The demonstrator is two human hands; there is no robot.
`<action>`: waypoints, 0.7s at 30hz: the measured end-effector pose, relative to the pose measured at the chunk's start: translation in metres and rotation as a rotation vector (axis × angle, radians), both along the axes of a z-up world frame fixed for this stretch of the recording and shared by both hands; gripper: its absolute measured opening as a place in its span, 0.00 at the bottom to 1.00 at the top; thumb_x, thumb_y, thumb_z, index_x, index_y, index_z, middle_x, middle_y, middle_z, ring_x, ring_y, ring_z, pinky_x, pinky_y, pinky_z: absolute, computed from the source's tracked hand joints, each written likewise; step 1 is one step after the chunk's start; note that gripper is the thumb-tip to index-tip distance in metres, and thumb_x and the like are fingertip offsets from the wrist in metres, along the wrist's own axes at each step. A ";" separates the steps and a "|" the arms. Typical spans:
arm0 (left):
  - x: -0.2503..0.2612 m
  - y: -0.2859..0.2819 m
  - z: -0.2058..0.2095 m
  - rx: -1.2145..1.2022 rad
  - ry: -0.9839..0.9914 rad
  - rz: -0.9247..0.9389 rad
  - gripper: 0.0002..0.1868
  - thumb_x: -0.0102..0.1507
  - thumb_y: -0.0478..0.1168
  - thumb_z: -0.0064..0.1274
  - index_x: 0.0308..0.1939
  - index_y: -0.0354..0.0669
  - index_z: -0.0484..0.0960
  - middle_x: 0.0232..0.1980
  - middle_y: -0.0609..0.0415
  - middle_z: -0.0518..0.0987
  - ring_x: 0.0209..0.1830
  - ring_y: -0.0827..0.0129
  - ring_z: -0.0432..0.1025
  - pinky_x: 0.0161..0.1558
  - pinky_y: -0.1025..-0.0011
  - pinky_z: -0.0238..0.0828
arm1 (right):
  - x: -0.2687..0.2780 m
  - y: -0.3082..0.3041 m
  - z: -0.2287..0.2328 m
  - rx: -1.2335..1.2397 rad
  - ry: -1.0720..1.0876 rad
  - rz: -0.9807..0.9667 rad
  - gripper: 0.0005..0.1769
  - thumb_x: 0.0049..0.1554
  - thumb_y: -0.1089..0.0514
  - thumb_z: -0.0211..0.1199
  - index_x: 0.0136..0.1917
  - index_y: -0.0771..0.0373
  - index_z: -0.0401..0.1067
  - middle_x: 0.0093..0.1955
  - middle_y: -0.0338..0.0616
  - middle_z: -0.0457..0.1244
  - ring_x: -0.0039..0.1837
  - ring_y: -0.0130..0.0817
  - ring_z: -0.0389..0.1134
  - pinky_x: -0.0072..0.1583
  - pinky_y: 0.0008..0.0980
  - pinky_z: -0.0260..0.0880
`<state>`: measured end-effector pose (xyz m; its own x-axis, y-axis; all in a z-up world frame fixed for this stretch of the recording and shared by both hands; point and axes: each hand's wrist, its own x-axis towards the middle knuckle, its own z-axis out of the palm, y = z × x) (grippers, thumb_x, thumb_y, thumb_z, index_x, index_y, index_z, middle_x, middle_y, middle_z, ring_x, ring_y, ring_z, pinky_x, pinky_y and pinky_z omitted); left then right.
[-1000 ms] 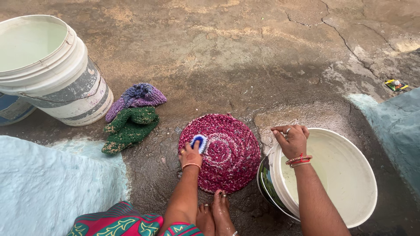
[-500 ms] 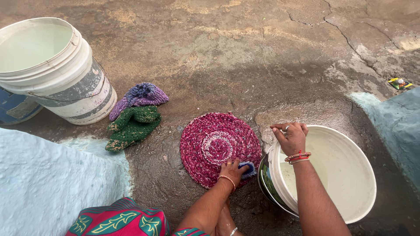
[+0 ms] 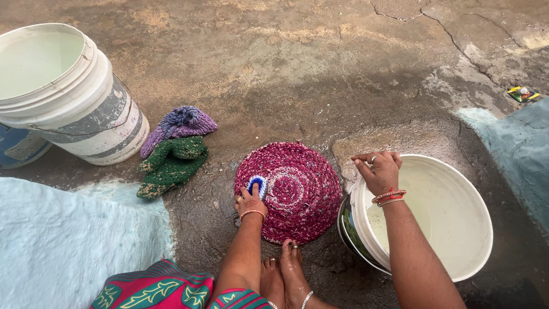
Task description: The person washes a circular rug by hand using a brush and water from a bucket, scrubbing the surface repeatedly and dipping the brush back into the water.
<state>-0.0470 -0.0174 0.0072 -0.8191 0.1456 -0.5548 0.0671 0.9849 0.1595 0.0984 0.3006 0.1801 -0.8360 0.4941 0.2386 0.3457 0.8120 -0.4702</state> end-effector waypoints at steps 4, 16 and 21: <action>0.037 0.023 0.016 0.072 -0.010 -0.140 0.43 0.64 0.40 0.53 0.80 0.67 0.51 0.83 0.42 0.44 0.78 0.40 0.49 0.72 0.50 0.50 | 0.000 0.000 -0.001 0.034 0.073 0.040 0.09 0.59 0.46 0.67 0.48 0.46 0.84 0.36 0.31 0.67 0.51 0.30 0.63 0.68 0.39 0.46; 0.097 0.097 0.016 0.081 0.098 -0.881 0.34 0.70 0.40 0.41 0.79 0.69 0.51 0.79 0.39 0.52 0.74 0.44 0.55 0.67 0.46 0.56 | 0.004 -0.006 0.006 0.023 0.087 0.046 0.08 0.58 0.47 0.67 0.47 0.46 0.84 0.37 0.30 0.68 0.52 0.30 0.63 0.71 0.39 0.46; 0.009 0.049 -0.004 -0.071 0.188 -0.341 0.30 0.72 0.41 0.39 0.78 0.68 0.56 0.77 0.38 0.58 0.74 0.43 0.58 0.66 0.44 0.59 | 0.003 -0.006 0.006 -0.020 0.055 0.024 0.08 0.59 0.47 0.66 0.48 0.45 0.84 0.35 0.31 0.67 0.50 0.29 0.63 0.72 0.39 0.46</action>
